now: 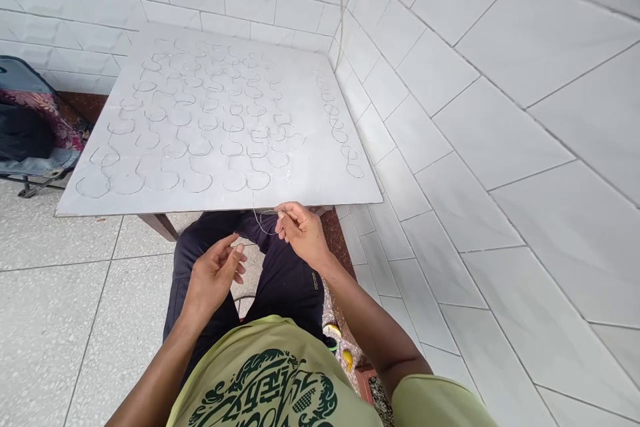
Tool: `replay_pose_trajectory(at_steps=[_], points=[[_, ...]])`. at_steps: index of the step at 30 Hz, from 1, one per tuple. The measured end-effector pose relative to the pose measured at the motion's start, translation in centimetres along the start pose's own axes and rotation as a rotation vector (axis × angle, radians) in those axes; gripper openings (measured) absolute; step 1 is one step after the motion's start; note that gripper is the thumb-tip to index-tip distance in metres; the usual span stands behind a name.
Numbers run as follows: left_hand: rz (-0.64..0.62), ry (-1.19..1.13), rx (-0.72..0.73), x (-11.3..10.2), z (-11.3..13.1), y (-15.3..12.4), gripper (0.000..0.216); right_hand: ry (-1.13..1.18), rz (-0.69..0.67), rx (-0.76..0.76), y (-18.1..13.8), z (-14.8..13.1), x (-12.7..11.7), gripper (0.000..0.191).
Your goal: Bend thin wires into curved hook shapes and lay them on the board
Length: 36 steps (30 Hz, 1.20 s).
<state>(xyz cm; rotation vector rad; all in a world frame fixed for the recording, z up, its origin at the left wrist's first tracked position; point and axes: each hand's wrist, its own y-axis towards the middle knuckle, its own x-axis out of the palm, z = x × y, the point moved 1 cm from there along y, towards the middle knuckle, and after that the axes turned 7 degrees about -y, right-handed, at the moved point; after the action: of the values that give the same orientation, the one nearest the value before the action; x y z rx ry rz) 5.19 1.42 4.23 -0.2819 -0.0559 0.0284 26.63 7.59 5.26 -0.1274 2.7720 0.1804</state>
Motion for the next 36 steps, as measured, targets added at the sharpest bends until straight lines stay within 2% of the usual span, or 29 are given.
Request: replay_pose_trajectory(at_steps=[5,8,10,12,15,19,23,27,30,32,34,36], points=[[0.072,0.094,-0.081,-3.8,-2.8,-0.7,0.069,-0.031,0.17,-0.005,2.9,0.4,-4.1,0.021],[0.128,0.135,-0.122,-6.1,-5.2,-0.8,0.069,-0.07,0.329,-0.011,7.1,1.2,-7.2,0.018],[0.176,0.173,-0.121,-7.1,-6.5,-0.8,0.065,-0.102,0.388,0.041,10.7,2.0,-9.1,0.014],[0.215,0.203,-0.114,-7.7,-7.4,-0.8,0.059,-0.18,0.414,0.154,14.6,2.9,-10.3,0.01],[0.219,0.225,-0.113,-8.0,-7.9,-0.7,0.055,-0.246,0.417,0.21,19.9,3.9,-11.0,0.01],[0.17,0.232,-0.133,-8.3,-7.9,-0.3,0.054,-0.392,0.404,0.281,24.4,4.8,-11.5,0.014],[0.206,0.247,-0.161,-9.0,-8.6,-0.2,0.051,-0.581,0.394,0.312,25.0,5.7,-12.5,0.027],[0.23,0.214,-0.194,-9.7,-10.2,0.0,0.049,-0.716,0.299,0.202,22.7,6.5,-12.5,0.044],[0.199,0.222,-0.217,-9.7,-10.9,0.4,0.048,-0.816,0.123,0.018,21.3,7.0,-11.8,0.061],[0.163,0.253,-0.232,-9.5,-10.8,0.6,0.049,-0.934,-0.03,-0.047,21.3,7.3,-11.3,0.068],[0.148,0.283,-0.229,-9.4,-10.6,0.7,0.051,-1.028,-0.133,-0.031,21.9,7.5,-11.1,0.066],[0.154,0.301,-0.22,-9.5,-10.3,0.7,0.051,-1.049,-0.161,0.009,22.8,7.6,-11.1,0.059]])
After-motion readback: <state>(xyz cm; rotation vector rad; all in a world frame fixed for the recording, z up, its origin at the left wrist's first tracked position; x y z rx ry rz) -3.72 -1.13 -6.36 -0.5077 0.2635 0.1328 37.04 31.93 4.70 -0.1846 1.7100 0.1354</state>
